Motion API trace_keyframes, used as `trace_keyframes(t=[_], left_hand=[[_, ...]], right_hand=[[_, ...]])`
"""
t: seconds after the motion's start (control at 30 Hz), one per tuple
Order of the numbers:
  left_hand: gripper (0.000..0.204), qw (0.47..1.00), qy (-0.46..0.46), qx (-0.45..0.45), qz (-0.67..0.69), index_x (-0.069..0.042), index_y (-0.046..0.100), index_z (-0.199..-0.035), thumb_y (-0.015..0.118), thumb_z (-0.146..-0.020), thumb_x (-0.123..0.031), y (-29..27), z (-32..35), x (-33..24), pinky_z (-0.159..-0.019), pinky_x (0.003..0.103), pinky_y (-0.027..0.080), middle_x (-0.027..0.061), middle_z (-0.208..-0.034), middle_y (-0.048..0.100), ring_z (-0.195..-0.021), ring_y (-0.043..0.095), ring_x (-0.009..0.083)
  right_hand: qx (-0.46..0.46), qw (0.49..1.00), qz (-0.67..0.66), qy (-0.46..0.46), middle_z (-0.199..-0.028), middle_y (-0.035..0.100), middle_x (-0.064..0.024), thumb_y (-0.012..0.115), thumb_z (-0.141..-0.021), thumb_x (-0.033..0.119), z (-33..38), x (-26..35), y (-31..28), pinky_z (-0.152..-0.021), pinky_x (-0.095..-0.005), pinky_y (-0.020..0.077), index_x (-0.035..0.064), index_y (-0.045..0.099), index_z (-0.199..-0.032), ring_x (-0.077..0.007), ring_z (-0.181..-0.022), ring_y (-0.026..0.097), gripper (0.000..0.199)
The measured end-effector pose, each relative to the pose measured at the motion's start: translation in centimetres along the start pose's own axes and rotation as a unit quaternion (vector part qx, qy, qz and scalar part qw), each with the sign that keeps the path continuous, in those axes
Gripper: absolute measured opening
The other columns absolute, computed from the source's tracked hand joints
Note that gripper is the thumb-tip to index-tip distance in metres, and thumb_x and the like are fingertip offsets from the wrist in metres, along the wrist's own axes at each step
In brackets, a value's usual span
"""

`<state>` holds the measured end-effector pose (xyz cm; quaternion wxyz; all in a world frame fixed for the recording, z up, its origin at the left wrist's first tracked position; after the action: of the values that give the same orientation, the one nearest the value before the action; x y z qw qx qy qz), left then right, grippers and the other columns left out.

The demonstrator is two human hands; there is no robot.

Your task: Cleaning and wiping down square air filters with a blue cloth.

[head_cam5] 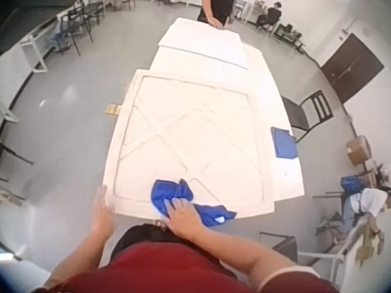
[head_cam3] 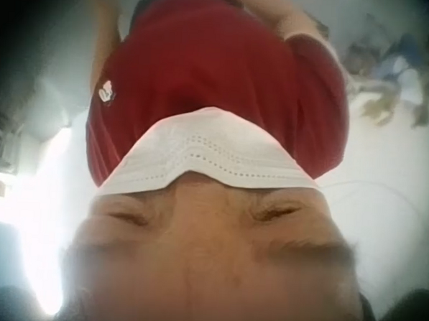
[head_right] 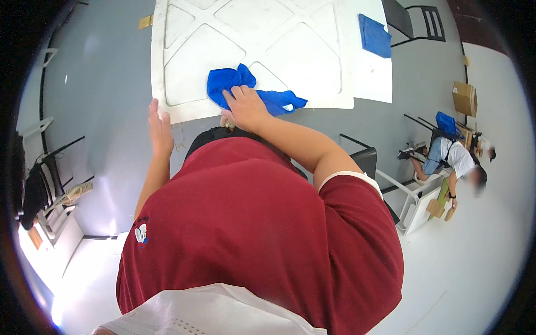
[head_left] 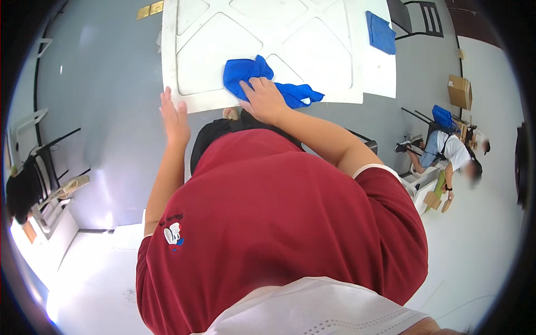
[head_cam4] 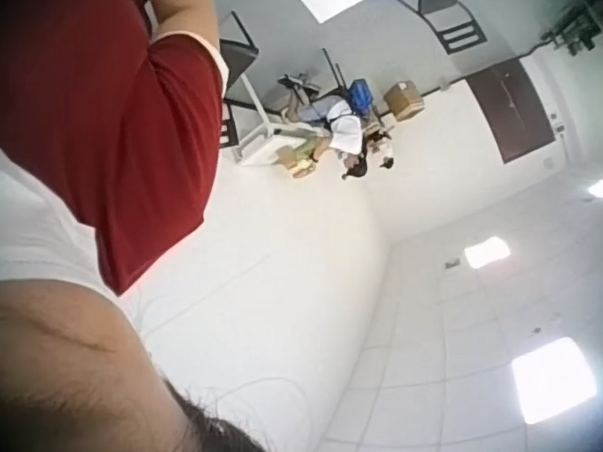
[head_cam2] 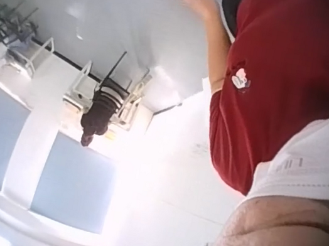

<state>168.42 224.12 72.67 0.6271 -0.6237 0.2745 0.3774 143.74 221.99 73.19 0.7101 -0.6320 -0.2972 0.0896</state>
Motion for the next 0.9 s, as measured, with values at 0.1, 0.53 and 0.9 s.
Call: trace_keyframes(t=[0.1, 0.53, 0.9], left_hand=[[0.053, 0.992, 0.103, 0.049, -0.056, -0.001, 0.022, -0.134, 0.037, -0.089, -0.027, 2.1, -0.7, -3.0, -0.105, 0.045, 0.007, 0.0166, -0.138, 0.026, -0.131, 0.016, 0.0320], [0.066, 0.924, 0.288, 0.208, -0.139, 0.005, 0.025, -0.130, 0.058, -0.077, -0.015, 12.2, 0.6, -9.8, -0.104, 0.042, 0.020, 0.0214, -0.134, 0.027, -0.127, 0.020, 0.0383], [0.060, 0.902, 0.304, 0.141, -0.271, -0.028, 0.030, -0.133, 0.054, -0.079, -0.039, 18.4, -0.4, -14.7, -0.098, 0.060, 0.017, 0.0108, -0.142, 0.019, -0.130, 0.013, 0.0384]], right_hand=[[-0.003, 1.000, -0.011, -0.025, -0.108, 0.049, -0.0136, 0.056, -0.076, 0.030, 0.4, -0.5, -0.2, -0.087, -0.0378, 0.0378, 0.0037, 0.051, -0.114, -0.0273, -0.102, 0.046, 0.047], [0.042, 0.980, 0.164, -0.107, -0.132, 0.039, -0.0060, 0.051, -0.081, 0.032, 0.1, -9.5, -3.2, -0.103, -0.0436, 0.0197, 0.0123, 0.044, -0.125, -0.0232, -0.125, 0.030, 0.049], [-0.156, 0.985, -0.070, 0.028, -0.119, 0.051, -0.0134, 0.055, -0.077, 0.016, 5.6, -16.7, -6.6, -0.097, -0.0437, 0.0267, 0.0103, 0.056, -0.109, -0.0350, -0.116, 0.039, 0.033]])
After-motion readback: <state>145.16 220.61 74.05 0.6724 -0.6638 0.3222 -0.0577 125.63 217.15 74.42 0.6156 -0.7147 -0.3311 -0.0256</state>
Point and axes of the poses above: each hand's wrist, its own z-axis away from the middle knuckle, its own y-axis out of the palm, x = y × z, the point moved 2 cm from there along -z, towards the middle knuckle
